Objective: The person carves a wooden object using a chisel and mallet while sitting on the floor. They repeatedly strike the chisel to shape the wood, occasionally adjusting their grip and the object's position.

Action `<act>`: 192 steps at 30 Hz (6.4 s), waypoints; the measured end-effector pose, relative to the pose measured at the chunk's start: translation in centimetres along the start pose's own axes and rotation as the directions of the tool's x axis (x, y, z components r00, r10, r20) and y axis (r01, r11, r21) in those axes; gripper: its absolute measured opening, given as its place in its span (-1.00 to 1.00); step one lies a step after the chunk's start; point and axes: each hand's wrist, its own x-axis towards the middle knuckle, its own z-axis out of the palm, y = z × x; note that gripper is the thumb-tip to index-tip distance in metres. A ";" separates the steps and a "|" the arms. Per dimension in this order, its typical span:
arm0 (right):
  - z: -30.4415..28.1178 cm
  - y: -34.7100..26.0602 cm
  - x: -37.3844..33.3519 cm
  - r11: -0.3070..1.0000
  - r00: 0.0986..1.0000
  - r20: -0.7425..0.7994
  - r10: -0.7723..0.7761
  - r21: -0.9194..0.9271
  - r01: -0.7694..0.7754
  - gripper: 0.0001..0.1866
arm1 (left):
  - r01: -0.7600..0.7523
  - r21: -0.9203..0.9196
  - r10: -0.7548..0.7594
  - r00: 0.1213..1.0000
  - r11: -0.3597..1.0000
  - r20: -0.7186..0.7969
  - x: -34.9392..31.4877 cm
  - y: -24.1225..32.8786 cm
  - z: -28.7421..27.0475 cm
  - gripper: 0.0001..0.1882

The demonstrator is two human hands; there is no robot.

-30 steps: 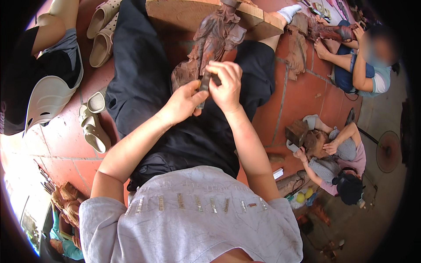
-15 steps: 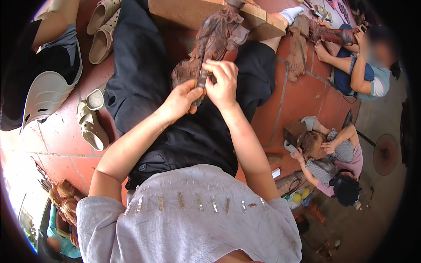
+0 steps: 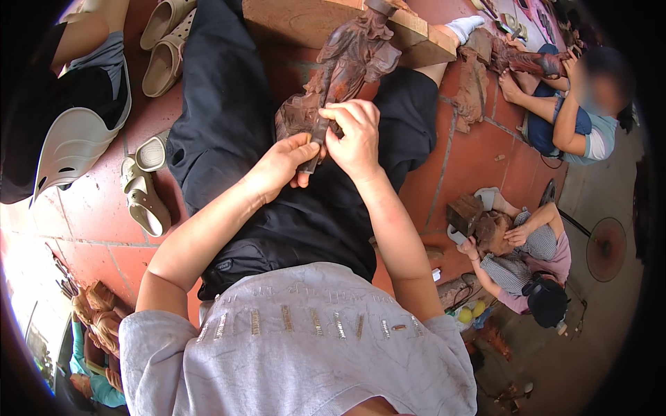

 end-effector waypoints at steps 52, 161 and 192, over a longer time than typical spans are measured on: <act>0.2 0.4 1.4 0.999 0.998 -0.056 0.026 0.028 -0.024 -0.76 | -0.009 -0.107 0.000 0.997 0.994 -0.077 1.1 0.3 0.0 -0.70; -0.4 0.6 -0.4 0.988 0.994 0.012 0.107 0.113 -0.108 -0.66 | -0.095 0.193 0.111 0.991 0.977 -0.072 1.3 0.2 1.0 -0.70; -1.5 0.5 3.4 0.996 0.993 -0.085 0.086 0.026 -0.084 -0.64 | -0.160 0.181 0.169 0.985 0.970 -0.038 1.9 4.1 0.3 -0.68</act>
